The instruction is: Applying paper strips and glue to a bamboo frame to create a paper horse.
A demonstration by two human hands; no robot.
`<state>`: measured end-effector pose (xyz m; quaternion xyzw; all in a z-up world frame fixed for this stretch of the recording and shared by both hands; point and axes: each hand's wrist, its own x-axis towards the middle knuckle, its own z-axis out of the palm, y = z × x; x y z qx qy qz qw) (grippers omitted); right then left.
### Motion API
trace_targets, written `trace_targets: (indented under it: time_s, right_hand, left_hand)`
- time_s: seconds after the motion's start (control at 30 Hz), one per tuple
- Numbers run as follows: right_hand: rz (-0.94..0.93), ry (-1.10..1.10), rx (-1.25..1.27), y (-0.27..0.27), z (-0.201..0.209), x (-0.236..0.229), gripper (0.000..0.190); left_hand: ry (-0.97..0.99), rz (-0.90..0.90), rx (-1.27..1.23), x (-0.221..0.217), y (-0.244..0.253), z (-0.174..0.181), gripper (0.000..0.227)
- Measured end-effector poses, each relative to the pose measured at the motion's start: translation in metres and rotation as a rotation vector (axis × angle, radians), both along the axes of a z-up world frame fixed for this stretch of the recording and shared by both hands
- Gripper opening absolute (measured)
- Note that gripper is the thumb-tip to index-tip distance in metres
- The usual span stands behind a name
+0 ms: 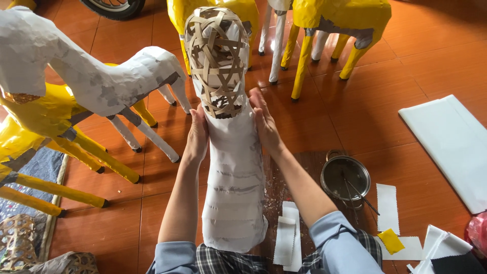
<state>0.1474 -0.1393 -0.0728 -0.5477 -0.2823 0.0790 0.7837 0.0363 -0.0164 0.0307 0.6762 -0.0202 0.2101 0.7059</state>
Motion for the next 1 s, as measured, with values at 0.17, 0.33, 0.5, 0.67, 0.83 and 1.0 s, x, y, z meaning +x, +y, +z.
trace_targets:
  time_s: [0.17,0.33,0.5,0.67,0.83,1.0]
  right_hand:
    - [-0.195,-0.557,-0.059,0.003,0.008,-0.027,0.070]
    - [-0.220,-0.642,-0.229,0.003,0.013,-0.030,0.065]
    - [-0.229,-0.521,-0.167,0.006,0.004,-0.025,0.079]
    - [-0.179,-0.421,-0.227,0.004,0.003,-0.028,0.081]
    - [-0.154,-0.312,-0.202,-0.003,-0.008,-0.030,0.066]
    - [-0.149,-0.204,-0.196,-0.099,-0.080,-0.075,0.069]
  left_hand:
    - [-0.040,-0.018,-0.003,0.002,0.005,-0.010,0.074]
    - [-0.006,-0.033,0.017,0.004,0.009,-0.014,0.074]
    - [0.003,-0.038,-0.110,0.020,0.033,-0.065,0.073]
    - [0.014,-0.028,-0.053,0.017,0.029,-0.052,0.074]
    - [-0.061,-0.066,-0.028,0.014,0.021,-0.048,0.081]
    - [-0.430,0.156,0.026,-0.050,0.041,-0.067,0.030]
